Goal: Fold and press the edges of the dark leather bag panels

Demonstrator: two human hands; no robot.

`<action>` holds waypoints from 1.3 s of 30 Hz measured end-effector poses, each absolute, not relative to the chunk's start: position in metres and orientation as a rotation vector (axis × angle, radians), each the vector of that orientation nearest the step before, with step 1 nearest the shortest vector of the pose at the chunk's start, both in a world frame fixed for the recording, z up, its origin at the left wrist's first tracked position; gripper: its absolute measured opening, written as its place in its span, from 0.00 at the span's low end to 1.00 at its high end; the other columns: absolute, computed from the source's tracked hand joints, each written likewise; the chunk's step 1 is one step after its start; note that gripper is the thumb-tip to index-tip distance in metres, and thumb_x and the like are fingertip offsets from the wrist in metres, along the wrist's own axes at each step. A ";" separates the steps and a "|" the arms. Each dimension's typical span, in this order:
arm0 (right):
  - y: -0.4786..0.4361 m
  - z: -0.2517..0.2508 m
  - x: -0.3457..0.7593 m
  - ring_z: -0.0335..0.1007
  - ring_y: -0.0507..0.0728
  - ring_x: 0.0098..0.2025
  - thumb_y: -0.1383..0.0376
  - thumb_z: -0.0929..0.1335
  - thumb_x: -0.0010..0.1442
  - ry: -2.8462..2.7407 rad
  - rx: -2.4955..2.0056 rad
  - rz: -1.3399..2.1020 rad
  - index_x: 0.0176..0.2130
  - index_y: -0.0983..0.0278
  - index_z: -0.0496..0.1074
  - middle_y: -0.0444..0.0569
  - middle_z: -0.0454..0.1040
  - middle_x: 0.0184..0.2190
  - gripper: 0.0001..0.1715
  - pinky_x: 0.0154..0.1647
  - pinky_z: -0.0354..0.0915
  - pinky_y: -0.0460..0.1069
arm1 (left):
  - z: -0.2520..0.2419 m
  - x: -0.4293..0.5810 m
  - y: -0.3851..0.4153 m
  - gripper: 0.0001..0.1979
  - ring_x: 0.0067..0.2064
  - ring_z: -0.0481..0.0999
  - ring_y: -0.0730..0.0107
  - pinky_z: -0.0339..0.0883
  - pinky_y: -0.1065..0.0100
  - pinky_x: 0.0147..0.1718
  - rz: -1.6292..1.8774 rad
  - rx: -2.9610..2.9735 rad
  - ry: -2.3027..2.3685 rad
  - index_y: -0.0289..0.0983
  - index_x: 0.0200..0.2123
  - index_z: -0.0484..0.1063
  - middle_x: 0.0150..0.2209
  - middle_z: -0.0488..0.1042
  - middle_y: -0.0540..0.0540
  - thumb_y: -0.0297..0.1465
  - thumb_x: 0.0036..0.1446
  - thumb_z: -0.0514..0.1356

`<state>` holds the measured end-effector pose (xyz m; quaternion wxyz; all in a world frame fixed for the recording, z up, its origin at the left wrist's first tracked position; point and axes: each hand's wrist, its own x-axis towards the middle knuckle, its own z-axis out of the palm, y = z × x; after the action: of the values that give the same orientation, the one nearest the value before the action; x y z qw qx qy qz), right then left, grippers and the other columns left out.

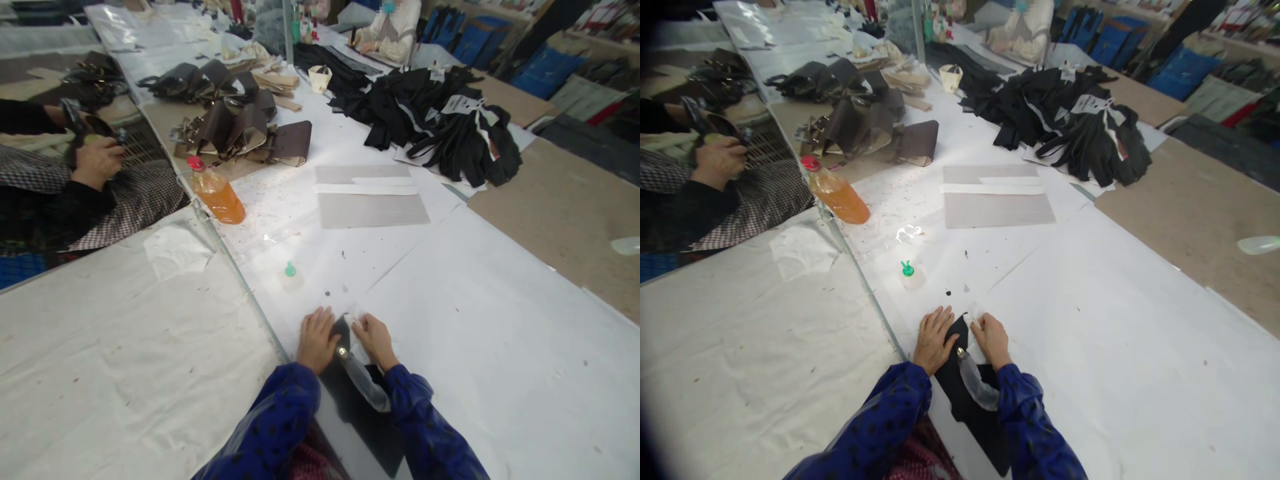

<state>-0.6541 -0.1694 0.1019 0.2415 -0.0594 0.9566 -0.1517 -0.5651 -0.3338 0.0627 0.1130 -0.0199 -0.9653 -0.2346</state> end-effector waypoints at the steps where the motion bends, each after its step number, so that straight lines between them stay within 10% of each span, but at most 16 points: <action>1: -0.152 0.104 -0.646 0.75 0.54 0.38 0.57 0.68 0.68 2.612 -0.135 -0.399 0.41 0.66 0.74 0.46 0.76 0.37 0.14 0.41 0.73 0.53 | 0.062 -0.565 -0.334 0.21 0.66 0.63 0.50 0.60 0.43 0.61 -0.698 -0.054 -2.827 0.36 0.59 0.68 0.63 0.68 0.39 0.32 0.63 0.61; 15: -0.070 0.086 -0.600 0.75 0.56 0.42 0.57 0.66 0.70 2.826 0.433 -0.323 0.52 0.65 0.71 0.51 0.75 0.47 0.17 0.44 0.73 0.55 | 0.056 -0.559 -0.326 0.19 0.66 0.64 0.51 0.59 0.41 0.62 -0.882 0.020 -2.749 0.38 0.56 0.70 0.62 0.70 0.40 0.36 0.64 0.61; 22: -0.055 0.093 -0.599 0.75 0.56 0.42 0.58 0.66 0.70 2.830 0.390 -0.499 0.50 0.66 0.72 0.50 0.75 0.45 0.15 0.45 0.73 0.56 | 0.060 -0.589 -0.374 0.17 0.44 0.78 0.64 0.76 0.57 0.42 -0.805 0.598 -2.564 0.35 0.53 0.70 0.49 0.75 0.42 0.39 0.65 0.60; 39: -0.046 0.088 -0.594 0.74 0.57 0.45 0.57 0.67 0.69 2.847 0.393 -0.592 0.51 0.65 0.71 0.51 0.74 0.49 0.17 0.46 0.72 0.57 | 0.119 -0.632 -0.402 0.24 0.63 0.66 0.50 0.68 0.44 0.57 -0.454 -0.031 -2.996 0.40 0.61 0.65 0.65 0.62 0.40 0.33 0.63 0.62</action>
<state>-0.5945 -0.0458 0.0882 0.1036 0.1332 0.9650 -0.2006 -0.6322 -0.4015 0.1189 0.0553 -0.0102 -0.9871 -0.1496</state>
